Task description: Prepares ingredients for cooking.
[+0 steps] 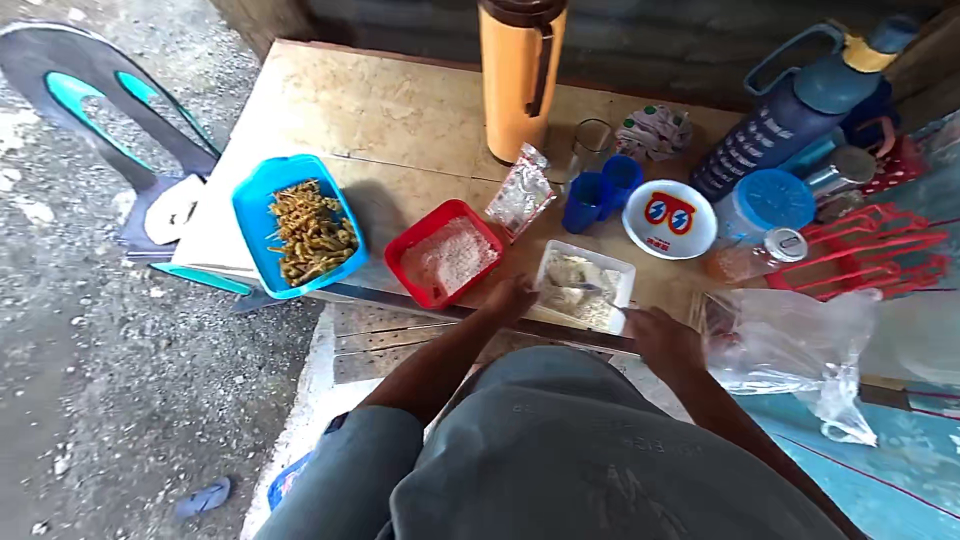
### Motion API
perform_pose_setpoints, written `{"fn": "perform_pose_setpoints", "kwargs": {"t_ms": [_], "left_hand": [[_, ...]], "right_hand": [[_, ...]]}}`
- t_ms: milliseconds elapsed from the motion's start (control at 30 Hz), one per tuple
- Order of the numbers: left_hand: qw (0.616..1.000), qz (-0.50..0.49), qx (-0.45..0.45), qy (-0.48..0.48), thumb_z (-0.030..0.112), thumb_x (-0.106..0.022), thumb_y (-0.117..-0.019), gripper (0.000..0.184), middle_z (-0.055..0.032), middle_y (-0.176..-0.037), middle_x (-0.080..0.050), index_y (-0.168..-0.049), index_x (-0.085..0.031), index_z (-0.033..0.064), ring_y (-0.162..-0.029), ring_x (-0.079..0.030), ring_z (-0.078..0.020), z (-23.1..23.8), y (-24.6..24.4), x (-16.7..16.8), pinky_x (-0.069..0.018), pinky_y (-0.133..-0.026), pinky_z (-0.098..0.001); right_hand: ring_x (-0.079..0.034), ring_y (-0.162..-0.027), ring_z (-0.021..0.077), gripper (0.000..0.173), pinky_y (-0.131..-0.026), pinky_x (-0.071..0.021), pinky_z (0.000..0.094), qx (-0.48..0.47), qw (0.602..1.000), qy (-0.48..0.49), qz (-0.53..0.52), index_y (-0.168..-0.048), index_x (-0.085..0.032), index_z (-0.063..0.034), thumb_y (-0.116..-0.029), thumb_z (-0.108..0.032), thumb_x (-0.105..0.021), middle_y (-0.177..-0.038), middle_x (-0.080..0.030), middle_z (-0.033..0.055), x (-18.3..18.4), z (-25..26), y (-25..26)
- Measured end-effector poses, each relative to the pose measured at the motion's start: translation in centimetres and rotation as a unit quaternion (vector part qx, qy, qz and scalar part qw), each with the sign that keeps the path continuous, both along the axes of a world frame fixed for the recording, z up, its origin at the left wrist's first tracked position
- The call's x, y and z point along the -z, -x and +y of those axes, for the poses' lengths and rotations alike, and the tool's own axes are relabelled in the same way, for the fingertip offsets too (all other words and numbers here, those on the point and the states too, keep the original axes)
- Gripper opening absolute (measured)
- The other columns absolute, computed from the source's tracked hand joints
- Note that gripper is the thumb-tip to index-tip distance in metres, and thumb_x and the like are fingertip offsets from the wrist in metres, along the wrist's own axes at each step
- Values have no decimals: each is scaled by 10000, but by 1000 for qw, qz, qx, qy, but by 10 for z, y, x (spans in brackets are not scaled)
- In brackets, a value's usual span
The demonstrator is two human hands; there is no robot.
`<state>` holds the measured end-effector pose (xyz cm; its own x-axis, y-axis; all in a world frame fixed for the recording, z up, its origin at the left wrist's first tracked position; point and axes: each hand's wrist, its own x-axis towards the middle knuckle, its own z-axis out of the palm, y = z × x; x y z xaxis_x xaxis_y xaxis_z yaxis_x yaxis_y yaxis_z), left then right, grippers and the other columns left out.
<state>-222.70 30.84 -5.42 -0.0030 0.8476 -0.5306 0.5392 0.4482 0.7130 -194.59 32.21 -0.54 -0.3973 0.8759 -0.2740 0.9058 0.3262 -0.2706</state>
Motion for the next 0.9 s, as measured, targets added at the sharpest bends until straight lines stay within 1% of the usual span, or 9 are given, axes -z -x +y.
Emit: {"fn": "perform_pose_setpoints", "kwargs": {"t_ms": [67, 200, 400, 500, 633, 700, 733, 800, 900], "left_hand": [[999, 2, 17, -31, 340, -592, -1050, 444, -257, -1104, -674, -1271, -602, -44, -1042, -666, -394, 15, -3, 11, -519, -937, -580], [998, -38, 56, -3, 197, -623, -1014, 359, -254, -1156, -662, -1278, -603, -45, -1043, -663, -366, 31, 6, 7, -522, -926, -551], [993, -112, -27, -8, 57, -586, -1011, 330, -252, -1183, -652, -1320, -565, -59, -1061, -658, -331, 1, 42, -6, -529, -947, -513], [982, -180, -44, -33, 59, -633, -978, 245, -181, -1029, -654, -1192, -600, -55, -867, -642, -230, 2, 15, 9, -549, -780, -417], [982, -179, -57, -35, 48, -596, -999, 276, -181, -1083, -655, -1250, -587, -64, -926, -646, -211, 3, 25, -6, -546, -845, -401], [979, -184, -74, -42, 58, -610, -998, 147, -106, -918, -602, -1103, -590, -43, -728, -564, -128, -5, 15, -3, -492, -671, -307], [977, -189, -84, -45, 61, -606, -1000, 131, -105, -914, -606, -1087, -591, -36, -735, -571, -130, -6, 12, -1, -494, -678, -309], [974, -194, -109, -50, 67, -586, -1018, 246, -179, -1084, -666, -1231, -607, -55, -944, -655, -204, -3, 16, -3, -545, -868, -397], [982, -156, -97, -34, 89, -599, -1018, 290, -206, -1116, -647, -1264, -583, -65, -945, -646, -238, -6, 9, -2, -541, -866, -425]], "right_hand": [[-703, -1059, 462, 340, -858, -535, 672, 55, 998, -30, 21, -1324, -706, -106, -1083, -168, -473, -1224, -705, 238, 3, -15, -7], [-725, -961, 457, 313, -783, -544, 673, 101, 986, -114, 66, -1250, -748, -92, -1062, -155, -506, -1117, -736, 231, 19, -41, 13], [-735, -805, 295, 257, -725, -605, 450, 146, 935, -227, 229, -1129, -773, -8, -1012, -120, -573, -965, -754, 189, 8, -75, 28], [-743, -829, 304, 257, -733, -603, 469, 165, 931, -228, 232, -1119, -780, -24, -1015, -128, -570, -973, -761, 181, 8, -79, 29], [-723, -785, 257, 260, -707, -597, 405, 189, 919, -255, 233, -1121, -777, -21, -1022, -122, -559, -964, -753, 174, -3, -74, 21], [-724, -778, 280, 260, -699, -592, 440, 191, 923, -240, 230, -1118, -779, -21, -1019, -127, -563, -959, -753, 182, -1, -77, 19], [-730, -790, 289, 264, -698, -593, 461, 193, 927, -232, 221, -1123, -782, -36, -1024, -143, -563, -971, -756, 175, -1, -78, 16], [-733, -796, 292, 271, -689, -593, 472, 185, 933, -230, 206, -1135, -785, -58, -1029, -160, -558, -987, -758, 165, -6, -74, 10], [-745, -852, 376, 270, -709, -589, 562, 171, 947, -209, 172, -1149, -779, -46, -1029, -137, -555, -1008, -756, 202, -5, -64, 12]]}}
